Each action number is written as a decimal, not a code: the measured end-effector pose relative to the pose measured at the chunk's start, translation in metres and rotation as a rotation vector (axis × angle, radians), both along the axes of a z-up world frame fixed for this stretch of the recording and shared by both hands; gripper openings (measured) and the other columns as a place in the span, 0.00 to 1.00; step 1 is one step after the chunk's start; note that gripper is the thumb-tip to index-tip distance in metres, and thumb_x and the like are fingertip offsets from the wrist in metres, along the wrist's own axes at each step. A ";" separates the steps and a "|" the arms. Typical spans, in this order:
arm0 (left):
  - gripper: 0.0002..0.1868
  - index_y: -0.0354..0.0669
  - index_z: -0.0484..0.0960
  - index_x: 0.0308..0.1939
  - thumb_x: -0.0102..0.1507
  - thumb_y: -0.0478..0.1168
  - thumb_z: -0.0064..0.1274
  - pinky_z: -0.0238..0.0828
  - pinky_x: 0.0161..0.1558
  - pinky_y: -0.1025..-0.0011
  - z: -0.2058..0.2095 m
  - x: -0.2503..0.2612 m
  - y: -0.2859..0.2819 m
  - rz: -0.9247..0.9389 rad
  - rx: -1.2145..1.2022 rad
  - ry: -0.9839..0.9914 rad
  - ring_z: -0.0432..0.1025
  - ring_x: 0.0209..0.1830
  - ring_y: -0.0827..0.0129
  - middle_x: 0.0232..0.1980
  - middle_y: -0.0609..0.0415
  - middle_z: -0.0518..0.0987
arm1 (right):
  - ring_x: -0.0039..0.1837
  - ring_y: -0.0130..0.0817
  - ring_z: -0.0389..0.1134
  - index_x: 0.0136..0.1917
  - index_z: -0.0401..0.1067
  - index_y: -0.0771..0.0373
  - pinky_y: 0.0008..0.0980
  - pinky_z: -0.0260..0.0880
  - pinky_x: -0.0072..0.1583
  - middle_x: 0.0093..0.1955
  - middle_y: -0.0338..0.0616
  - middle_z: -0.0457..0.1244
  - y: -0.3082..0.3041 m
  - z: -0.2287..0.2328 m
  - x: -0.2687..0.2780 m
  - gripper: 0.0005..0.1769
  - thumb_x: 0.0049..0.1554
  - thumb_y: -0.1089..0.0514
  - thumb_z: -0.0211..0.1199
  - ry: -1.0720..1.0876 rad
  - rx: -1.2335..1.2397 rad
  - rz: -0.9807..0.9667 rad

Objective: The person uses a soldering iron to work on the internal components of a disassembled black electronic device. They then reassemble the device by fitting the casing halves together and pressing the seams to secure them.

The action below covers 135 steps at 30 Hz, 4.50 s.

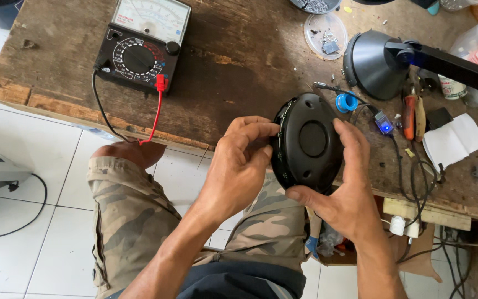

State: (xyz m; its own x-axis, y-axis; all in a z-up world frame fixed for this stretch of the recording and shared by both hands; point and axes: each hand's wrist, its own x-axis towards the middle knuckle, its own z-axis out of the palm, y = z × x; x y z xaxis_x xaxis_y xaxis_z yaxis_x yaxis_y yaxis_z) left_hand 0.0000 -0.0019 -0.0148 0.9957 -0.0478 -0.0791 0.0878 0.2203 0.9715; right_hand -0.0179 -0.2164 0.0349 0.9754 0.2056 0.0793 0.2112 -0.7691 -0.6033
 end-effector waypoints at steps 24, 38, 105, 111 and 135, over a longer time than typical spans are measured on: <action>0.24 0.45 0.79 0.61 0.59 0.32 0.53 0.86 0.56 0.65 0.006 -0.004 -0.001 -0.073 -0.091 -0.053 0.81 0.61 0.63 0.77 0.50 0.71 | 0.95 0.51 0.37 0.91 0.41 0.63 0.53 0.38 0.90 0.92 0.58 0.39 -0.003 -0.002 0.008 0.72 0.49 0.30 0.72 0.016 0.073 0.066; 0.39 0.43 0.64 0.75 0.59 0.30 0.55 0.80 0.61 0.69 -0.007 0.000 0.012 -0.165 -0.137 -0.057 0.76 0.61 0.69 0.62 0.48 0.80 | 0.96 0.57 0.37 0.90 0.45 0.62 0.56 0.40 0.90 0.94 0.64 0.39 0.008 -0.005 0.008 0.67 0.52 0.32 0.74 -0.046 0.008 0.078; 0.51 0.42 0.64 0.83 0.62 0.59 0.66 0.68 0.73 0.63 -0.009 -0.016 0.035 0.120 0.430 -0.179 0.68 0.80 0.62 0.83 0.46 0.72 | 0.82 0.47 0.65 0.81 0.55 0.69 0.41 0.69 0.81 0.83 0.65 0.59 0.027 -0.050 0.003 0.45 0.59 0.57 0.74 -0.052 0.979 -0.158; 0.45 0.42 0.68 0.79 0.64 0.59 0.64 0.75 0.67 0.64 -0.014 -0.015 0.036 0.192 0.355 -0.149 0.78 0.72 0.59 0.75 0.48 0.80 | 0.81 0.53 0.64 0.61 0.73 0.65 0.45 0.70 0.75 0.82 0.65 0.58 0.028 -0.055 -0.020 0.18 0.59 0.60 0.72 -0.261 0.312 -0.171; 0.53 0.42 0.54 0.86 0.64 0.55 0.64 0.80 0.68 0.61 -0.027 -0.019 0.055 -0.069 -0.048 -0.054 0.77 0.73 0.59 0.79 0.39 0.76 | 0.69 0.65 0.66 0.65 0.81 0.61 0.67 0.61 0.75 0.65 0.56 0.70 0.054 -0.044 -0.021 0.15 0.66 0.60 0.73 -0.465 -0.149 0.236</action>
